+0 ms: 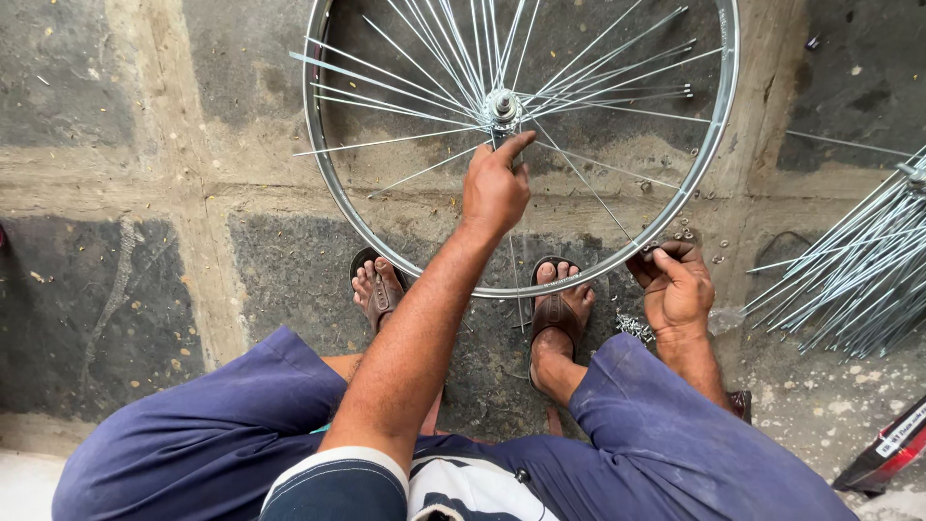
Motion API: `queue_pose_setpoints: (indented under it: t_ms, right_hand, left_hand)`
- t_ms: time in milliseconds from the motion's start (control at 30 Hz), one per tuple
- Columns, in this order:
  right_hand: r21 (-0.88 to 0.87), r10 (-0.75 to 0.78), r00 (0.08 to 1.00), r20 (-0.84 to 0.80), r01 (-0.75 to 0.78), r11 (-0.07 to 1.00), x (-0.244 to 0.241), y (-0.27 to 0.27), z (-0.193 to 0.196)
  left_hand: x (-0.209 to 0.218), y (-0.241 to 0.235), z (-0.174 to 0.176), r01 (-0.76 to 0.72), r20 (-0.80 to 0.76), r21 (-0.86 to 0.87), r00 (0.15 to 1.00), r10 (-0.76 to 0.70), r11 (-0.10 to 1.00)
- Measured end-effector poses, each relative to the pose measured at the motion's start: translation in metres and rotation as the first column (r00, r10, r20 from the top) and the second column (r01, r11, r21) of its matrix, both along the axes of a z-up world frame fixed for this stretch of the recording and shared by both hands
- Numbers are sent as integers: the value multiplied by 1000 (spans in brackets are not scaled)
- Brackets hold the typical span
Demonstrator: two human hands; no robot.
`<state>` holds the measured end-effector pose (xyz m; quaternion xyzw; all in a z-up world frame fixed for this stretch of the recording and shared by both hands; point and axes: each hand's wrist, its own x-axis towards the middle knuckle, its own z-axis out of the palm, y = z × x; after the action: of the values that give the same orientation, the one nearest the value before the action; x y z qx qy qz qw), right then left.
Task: The person is sitting on the ground and repairing a bicycle wheel by hand. They are inserting spokes into the hub and tightening the nipples on the rim to secure them.
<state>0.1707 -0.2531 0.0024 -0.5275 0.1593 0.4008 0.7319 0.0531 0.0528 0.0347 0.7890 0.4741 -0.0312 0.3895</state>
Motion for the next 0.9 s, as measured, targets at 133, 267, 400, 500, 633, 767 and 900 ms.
queue_pose_setpoints:
  t_ms: [133, 267, 400, 500, 633, 767, 900]
  right_hand:
    - [-38, 14, 1000, 0, -14, 999, -4, 2, 6]
    - [-60, 16, 1000, 0, -16, 998, -6, 7, 12]
    - [-51, 32, 999, 5, -32, 998, -8, 9, 22]
    - [-28, 30, 1000, -8, -31, 999, -7, 11, 28]
    - [-10, 19, 1000, -1, -19, 1000, -13, 4, 28]
    - [-15, 8, 1000, 0, -8, 1000, -11, 4, 26]
    - [26, 20, 1000, 23, -20, 999, -9, 3, 31]
  left_hand:
    - [-3, -19, -5, -13, -9, 155, 1000, 14, 988]
    - [-19, -52, 6, -72, 115, 71, 991, 64, 995]
    - [-44, -96, 26, 55, 205, 124, 976, -80, 991]
    - [-61, -120, 30, 27, 345, 147, 935, -77, 989]
    - [-80, -155, 19, -78, 355, -149, 926, 127, 986]
    - [-74, -158, -2, 15, 146, -208, 989, 16, 978]
    - [-60, -134, -18, 182, 199, -554, 976, -83, 812]
